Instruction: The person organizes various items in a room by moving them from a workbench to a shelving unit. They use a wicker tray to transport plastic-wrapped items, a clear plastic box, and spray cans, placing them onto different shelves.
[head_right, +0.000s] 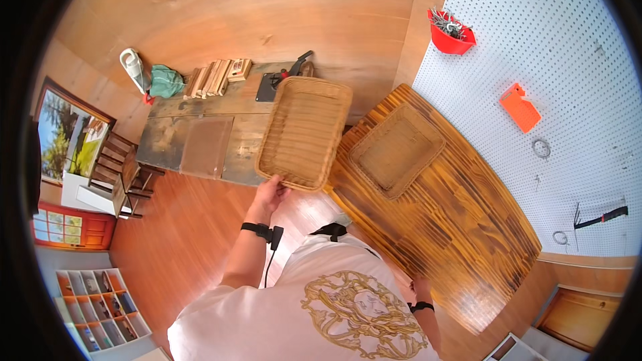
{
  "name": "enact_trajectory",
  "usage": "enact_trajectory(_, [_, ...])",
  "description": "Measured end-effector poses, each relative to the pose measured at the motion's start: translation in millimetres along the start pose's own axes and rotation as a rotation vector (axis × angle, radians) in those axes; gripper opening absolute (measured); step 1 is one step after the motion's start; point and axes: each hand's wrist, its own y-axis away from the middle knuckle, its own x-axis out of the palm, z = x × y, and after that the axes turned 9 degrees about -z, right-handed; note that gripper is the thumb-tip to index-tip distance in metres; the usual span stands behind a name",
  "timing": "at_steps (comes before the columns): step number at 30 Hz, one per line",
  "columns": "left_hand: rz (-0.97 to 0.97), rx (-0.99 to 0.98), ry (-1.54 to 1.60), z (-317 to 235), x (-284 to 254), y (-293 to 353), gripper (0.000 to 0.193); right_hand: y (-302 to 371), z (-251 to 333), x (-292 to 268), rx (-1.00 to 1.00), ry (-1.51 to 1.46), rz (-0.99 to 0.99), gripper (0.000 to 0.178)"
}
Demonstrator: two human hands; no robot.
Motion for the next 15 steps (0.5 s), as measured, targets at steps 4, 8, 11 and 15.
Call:
enact_trajectory(4, [-0.159,-0.021,0.149,-8,-54,-16,0.022,16,11,16,-0.097,0.047,-0.006,0.035])
enact_trajectory(8, [-0.212,-0.116,0.183,-12,-99,-54,0.022,30,-4,24,-0.494,0.130,0.059,0.037])
enact_trajectory(11, [-0.242,-0.156,0.121,-17,-112,-69,0.021,28,-19,24,-0.603,0.235,0.064,0.037])
enact_trajectory(15, [-0.291,-0.149,0.152,-17,-123,-83,0.022,27,-38,24,-0.604,0.256,0.032,0.034])
